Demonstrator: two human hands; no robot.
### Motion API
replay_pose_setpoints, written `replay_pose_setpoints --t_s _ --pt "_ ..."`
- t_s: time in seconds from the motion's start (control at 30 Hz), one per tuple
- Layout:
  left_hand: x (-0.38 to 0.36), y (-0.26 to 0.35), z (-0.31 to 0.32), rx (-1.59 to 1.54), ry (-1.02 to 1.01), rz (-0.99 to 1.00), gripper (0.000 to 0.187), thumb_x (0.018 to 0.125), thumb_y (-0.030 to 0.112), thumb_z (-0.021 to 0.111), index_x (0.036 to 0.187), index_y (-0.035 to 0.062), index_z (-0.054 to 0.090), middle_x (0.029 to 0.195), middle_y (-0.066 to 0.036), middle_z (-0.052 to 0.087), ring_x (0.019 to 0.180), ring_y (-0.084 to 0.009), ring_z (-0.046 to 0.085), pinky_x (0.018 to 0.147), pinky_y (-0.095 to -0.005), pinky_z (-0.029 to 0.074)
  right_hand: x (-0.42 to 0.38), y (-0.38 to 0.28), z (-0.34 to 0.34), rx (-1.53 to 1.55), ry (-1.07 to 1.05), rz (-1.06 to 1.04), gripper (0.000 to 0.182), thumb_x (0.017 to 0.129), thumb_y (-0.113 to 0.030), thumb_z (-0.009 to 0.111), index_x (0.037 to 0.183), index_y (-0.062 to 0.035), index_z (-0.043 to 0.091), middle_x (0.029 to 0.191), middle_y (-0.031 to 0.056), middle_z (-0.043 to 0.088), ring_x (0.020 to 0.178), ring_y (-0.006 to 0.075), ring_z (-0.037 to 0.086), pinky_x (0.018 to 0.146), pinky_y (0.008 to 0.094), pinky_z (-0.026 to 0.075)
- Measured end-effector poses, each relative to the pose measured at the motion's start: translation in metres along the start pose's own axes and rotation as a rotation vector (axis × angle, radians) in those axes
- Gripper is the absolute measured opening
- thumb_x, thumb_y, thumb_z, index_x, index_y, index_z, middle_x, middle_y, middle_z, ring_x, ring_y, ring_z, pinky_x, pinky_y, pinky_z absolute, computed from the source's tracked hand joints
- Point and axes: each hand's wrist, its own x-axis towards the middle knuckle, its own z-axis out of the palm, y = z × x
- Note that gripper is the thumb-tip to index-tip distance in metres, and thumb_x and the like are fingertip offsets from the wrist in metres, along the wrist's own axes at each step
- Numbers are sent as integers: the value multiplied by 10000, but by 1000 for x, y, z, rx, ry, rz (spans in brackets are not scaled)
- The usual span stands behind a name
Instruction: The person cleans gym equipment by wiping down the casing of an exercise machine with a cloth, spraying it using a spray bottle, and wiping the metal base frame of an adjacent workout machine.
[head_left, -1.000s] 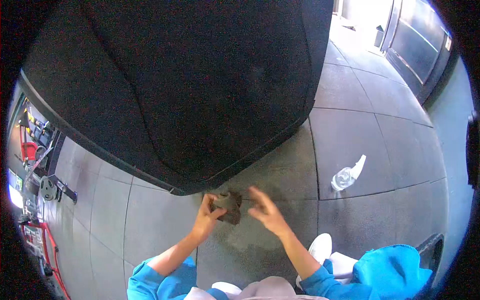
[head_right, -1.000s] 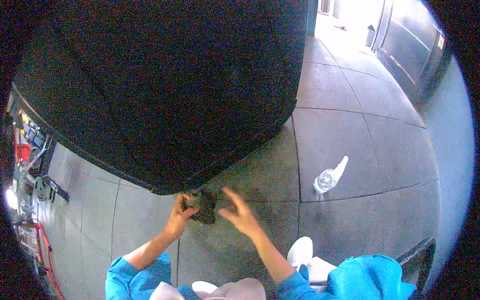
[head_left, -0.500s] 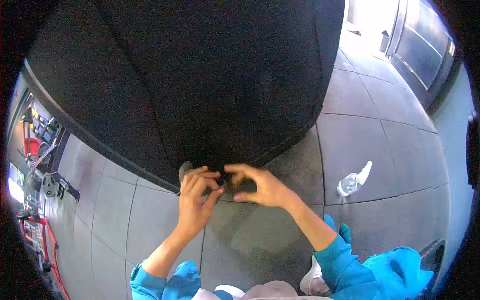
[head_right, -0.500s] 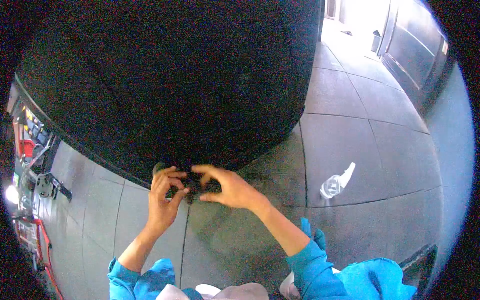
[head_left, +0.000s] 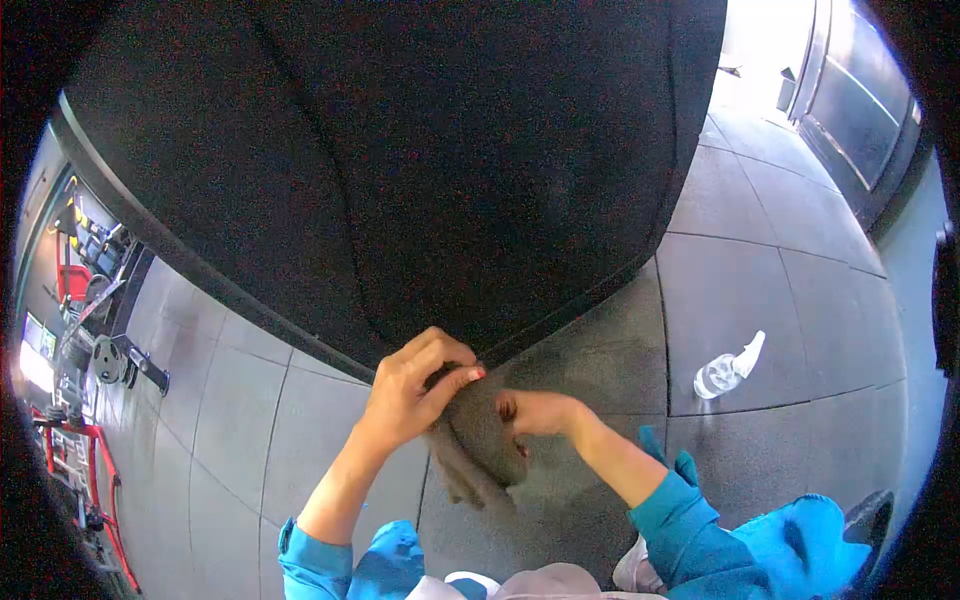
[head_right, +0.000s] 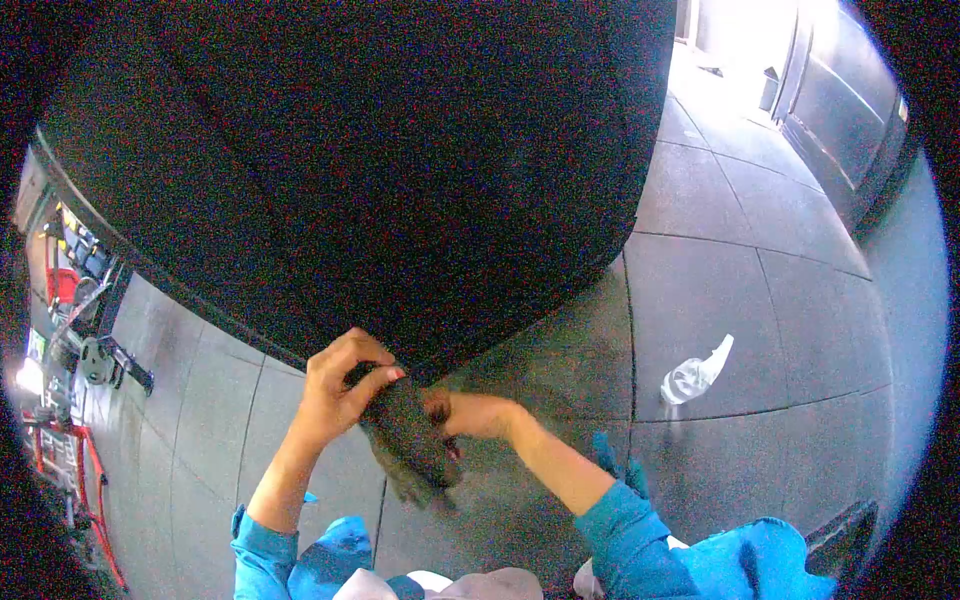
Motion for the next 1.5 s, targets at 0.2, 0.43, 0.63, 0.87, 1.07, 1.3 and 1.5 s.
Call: replay_pose_setpoints --t_s 0.2,0.43,0.63,0.87,1.07,1.3,1.5 --pt "5 8 -3 -24 -11 22 127 746 83 723 819 32 632 790 -97 632 701 -243 626 617 -318 485 17 -20 18 1014 352 -374 375 896 -300 519 1192 -71 546 944 32 626 836 161 608 759 311 484" --pt "-5 2 -1 23 -15 -24 137 723 116 739 776 46 632 727 -67 641 670 -229 637 601 -315 483 -44 -49 7 -62 404 -223 482 874 -434 589 998 31 616 828 51 611 798 154 578 717 262 452" --pt "-16 21 3 -2 34 -75 214 716 183 770 775 55 610 705 -75 638 618 -230 630 540 -285 480 -63 -39 27 599 400 -748 248 884 -257 595 856 -12 610 842 47 614 804 120 547 712 278 446" --pt "-11 25 13 168 -2 49 208 709 174 761 806 58 619 765 -75 629 683 -231 602 587 -312 466 -6 27 78 -1166 1020 -366 270 904 -216 518 1131 -70 499 1032 77 604 938 231 590 824 307 461" --pt "-32 4 -35 492 446 72 248 814 259 684 936 49 635 1115 -131 580 1072 -273 513 918 -392 386 -52 -55 6 -692 955 95 263 926 -224 493 1142 -74 493 1080 106 580 998 261 566 871 350 445" --pt "-20 -42 -104 795 987 258 685 900 385 563 1411 44 260 1509 -175 162 1393 -334 145 1113 -463 119 -47 -41 -169 -1472 2076 -86 280 926 -134 427 1173 -30 508 1084 164 579 1048 302 543 893 425 430" --pt "-2 -86 -86 675 978 92 815 896 615 371 1476 92 140 1521 -195 73 1406 -357 75 1122 -498 68 25 -60 -221 -1563 1911 657 297 918 -104 396 1188 -36 499 1224 161 502 1164 312 451 960 430 388"
